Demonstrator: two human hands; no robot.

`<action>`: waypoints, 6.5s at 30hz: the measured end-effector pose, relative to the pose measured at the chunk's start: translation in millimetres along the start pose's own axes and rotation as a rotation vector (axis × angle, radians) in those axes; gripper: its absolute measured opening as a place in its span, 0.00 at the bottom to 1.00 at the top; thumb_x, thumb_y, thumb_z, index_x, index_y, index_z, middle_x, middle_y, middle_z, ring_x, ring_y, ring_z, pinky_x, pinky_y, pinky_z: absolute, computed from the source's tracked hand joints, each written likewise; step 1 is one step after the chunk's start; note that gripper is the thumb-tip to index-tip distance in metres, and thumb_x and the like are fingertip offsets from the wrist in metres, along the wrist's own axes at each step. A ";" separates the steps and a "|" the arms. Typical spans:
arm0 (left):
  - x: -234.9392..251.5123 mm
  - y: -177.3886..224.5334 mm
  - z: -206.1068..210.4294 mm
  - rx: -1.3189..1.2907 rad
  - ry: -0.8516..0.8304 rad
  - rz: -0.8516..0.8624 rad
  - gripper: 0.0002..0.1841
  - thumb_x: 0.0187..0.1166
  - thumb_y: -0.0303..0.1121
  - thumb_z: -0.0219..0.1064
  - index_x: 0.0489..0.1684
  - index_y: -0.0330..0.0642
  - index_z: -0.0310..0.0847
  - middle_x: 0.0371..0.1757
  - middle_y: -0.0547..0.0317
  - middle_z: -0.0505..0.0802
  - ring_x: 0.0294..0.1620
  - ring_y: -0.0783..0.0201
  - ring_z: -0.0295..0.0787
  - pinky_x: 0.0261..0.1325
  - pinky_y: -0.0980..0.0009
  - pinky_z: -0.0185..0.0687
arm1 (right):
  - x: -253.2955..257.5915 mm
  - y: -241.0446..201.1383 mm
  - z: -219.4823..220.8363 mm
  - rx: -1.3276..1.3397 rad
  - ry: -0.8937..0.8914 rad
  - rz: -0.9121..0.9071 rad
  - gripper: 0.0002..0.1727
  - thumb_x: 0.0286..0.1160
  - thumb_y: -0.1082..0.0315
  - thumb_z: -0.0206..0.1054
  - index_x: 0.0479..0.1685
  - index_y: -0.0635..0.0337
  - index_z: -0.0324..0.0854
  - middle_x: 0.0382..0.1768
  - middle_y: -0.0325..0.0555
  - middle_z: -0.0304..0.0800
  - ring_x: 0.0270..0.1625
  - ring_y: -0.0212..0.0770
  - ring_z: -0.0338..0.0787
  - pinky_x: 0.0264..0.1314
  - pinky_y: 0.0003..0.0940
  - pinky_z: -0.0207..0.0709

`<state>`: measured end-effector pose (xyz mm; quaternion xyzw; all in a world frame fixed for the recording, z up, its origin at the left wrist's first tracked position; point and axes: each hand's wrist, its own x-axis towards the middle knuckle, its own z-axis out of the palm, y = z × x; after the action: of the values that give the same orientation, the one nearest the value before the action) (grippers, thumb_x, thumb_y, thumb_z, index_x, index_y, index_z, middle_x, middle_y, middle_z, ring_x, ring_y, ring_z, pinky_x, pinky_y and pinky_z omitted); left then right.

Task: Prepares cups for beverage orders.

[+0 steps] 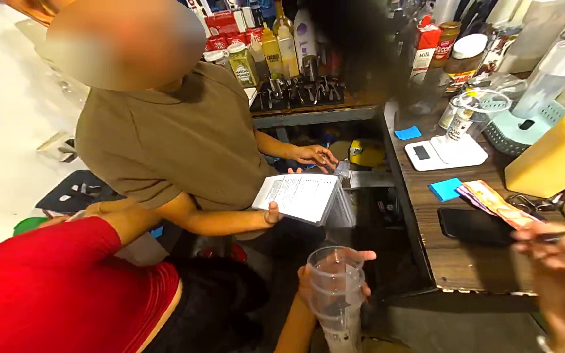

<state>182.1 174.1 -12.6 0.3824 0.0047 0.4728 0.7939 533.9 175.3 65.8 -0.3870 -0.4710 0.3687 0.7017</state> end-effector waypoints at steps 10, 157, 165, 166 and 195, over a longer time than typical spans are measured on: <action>25.3 11.4 22.7 0.227 -0.201 -0.171 0.44 0.65 0.71 0.68 0.73 0.44 0.80 0.67 0.54 0.90 0.57 0.60 0.92 0.56 0.63 0.90 | -61.9 54.4 104.8 0.125 -0.448 0.450 0.12 0.76 0.64 0.72 0.51 0.58 0.93 0.61 0.42 0.92 0.59 0.33 0.90 0.62 0.26 0.85; 75.2 -69.9 252.5 0.326 0.396 0.577 0.28 0.75 0.63 0.66 0.62 0.53 0.81 0.50 0.60 0.93 0.49 0.66 0.94 0.51 0.67 0.92 | -15.5 -115.8 70.9 0.917 -0.688 -0.399 0.11 0.68 0.78 0.65 0.27 0.51 0.71 0.22 0.35 0.77 0.23 0.30 0.81 0.25 0.23 0.81; 83.8 -81.2 268.7 0.410 0.572 0.652 0.21 0.80 0.58 0.65 0.59 0.56 0.81 0.48 0.63 0.93 0.48 0.70 0.93 0.50 0.70 0.92 | -14.5 -113.4 60.9 0.796 -0.700 -0.586 0.11 0.67 0.76 0.69 0.28 0.49 0.73 0.25 0.31 0.77 0.28 0.27 0.81 0.29 0.21 0.79; 83.8 -82.3 270.0 0.428 0.584 0.661 0.22 0.80 0.58 0.65 0.60 0.55 0.81 0.48 0.62 0.93 0.48 0.70 0.93 0.50 0.69 0.92 | -14.2 -113.5 60.4 0.785 -0.695 -0.590 0.11 0.66 0.76 0.69 0.27 0.49 0.73 0.25 0.31 0.77 0.27 0.27 0.81 0.29 0.21 0.80; 86.4 -90.7 277.6 0.474 0.610 0.712 0.21 0.81 0.54 0.66 0.61 0.52 0.80 0.49 0.61 0.93 0.50 0.69 0.93 0.53 0.68 0.91 | -10.1 -105.7 52.4 0.773 -0.682 -0.533 0.10 0.67 0.73 0.70 0.26 0.51 0.74 0.22 0.33 0.79 0.25 0.28 0.82 0.28 0.22 0.79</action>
<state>400.1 48.3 159.0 0.3744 0.2121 0.7892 0.4382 497.6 131.3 169.6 0.1701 -0.5827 0.4282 0.6694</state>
